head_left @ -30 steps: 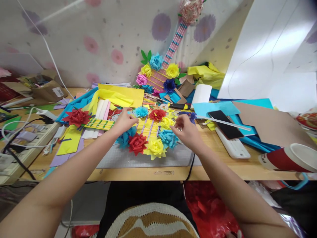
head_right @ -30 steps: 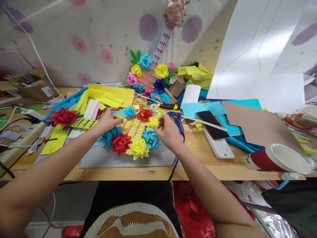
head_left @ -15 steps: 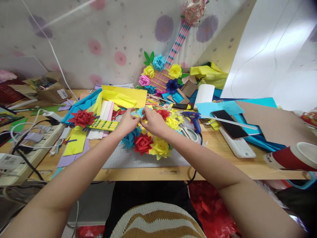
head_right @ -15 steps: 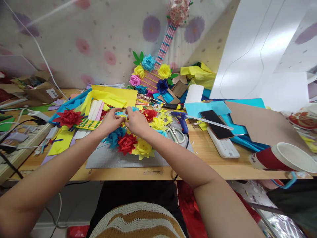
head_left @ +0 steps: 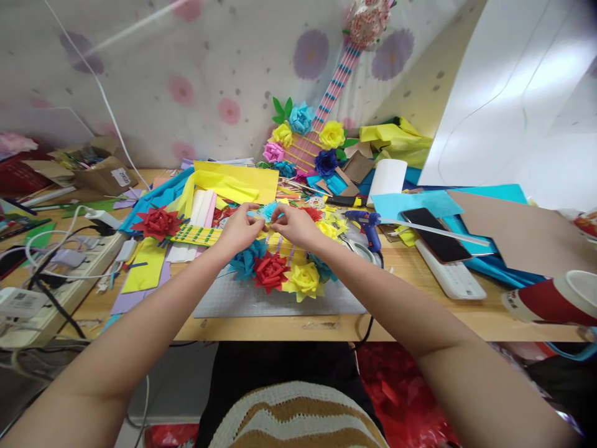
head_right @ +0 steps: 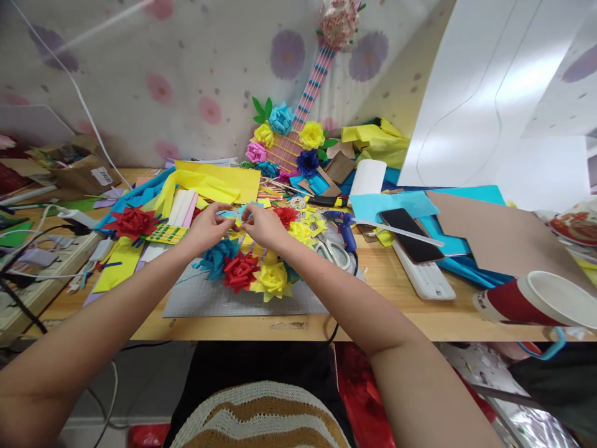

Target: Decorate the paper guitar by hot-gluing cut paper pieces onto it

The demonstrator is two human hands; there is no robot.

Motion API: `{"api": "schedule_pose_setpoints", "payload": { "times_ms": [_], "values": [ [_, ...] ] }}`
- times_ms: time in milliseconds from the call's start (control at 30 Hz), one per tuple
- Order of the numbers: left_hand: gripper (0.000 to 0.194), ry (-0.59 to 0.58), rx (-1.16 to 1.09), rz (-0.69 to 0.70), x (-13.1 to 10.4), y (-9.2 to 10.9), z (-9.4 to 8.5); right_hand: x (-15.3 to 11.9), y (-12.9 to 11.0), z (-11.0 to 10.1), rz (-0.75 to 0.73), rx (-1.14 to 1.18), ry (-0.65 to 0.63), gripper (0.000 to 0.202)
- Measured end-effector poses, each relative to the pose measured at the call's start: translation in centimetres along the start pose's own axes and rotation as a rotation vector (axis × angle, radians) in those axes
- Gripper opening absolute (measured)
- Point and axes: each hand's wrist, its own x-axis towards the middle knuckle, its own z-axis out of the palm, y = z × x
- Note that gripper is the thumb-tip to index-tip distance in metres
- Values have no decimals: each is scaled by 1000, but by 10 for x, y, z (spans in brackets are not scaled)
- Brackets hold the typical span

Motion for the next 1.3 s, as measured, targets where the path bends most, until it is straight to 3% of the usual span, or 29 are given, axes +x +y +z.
{"api": "schedule_pose_setpoints", "payload": {
  "times_ms": [167, 333, 433, 533, 633, 733, 1033, 1300],
  "values": [
    [30, 33, 9, 61, 7, -6, -18, 7, 14, -4, 14, -9, 65, 11],
    [21, 322, 222, 124, 15, -10, -37, 11, 22, -14, 96, -48, 111, 15],
    [22, 176, 339, 244, 18, -11, -24, 13, 24, -17, 127, -19, 108, 15],
    [43, 27, 463, 262, 22, -14, 0, 14, 24, -17, 131, 3, 108, 15],
    [52, 33, 506, 233, 29, -19, 16, 14, 25, -18, 130, -18, 106, 16],
    [52, 36, 452, 214, 38, -21, 22, 16, 24, -18, 121, -49, 102, 17],
    [50, 61, 232, 158, 49, -28, 25, 28, 21, -10, 89, -123, 67, 15],
    [48, 85, -42, 128, 52, -43, 19, 39, 2, -2, 132, -273, -9, 20]
  ]
}}
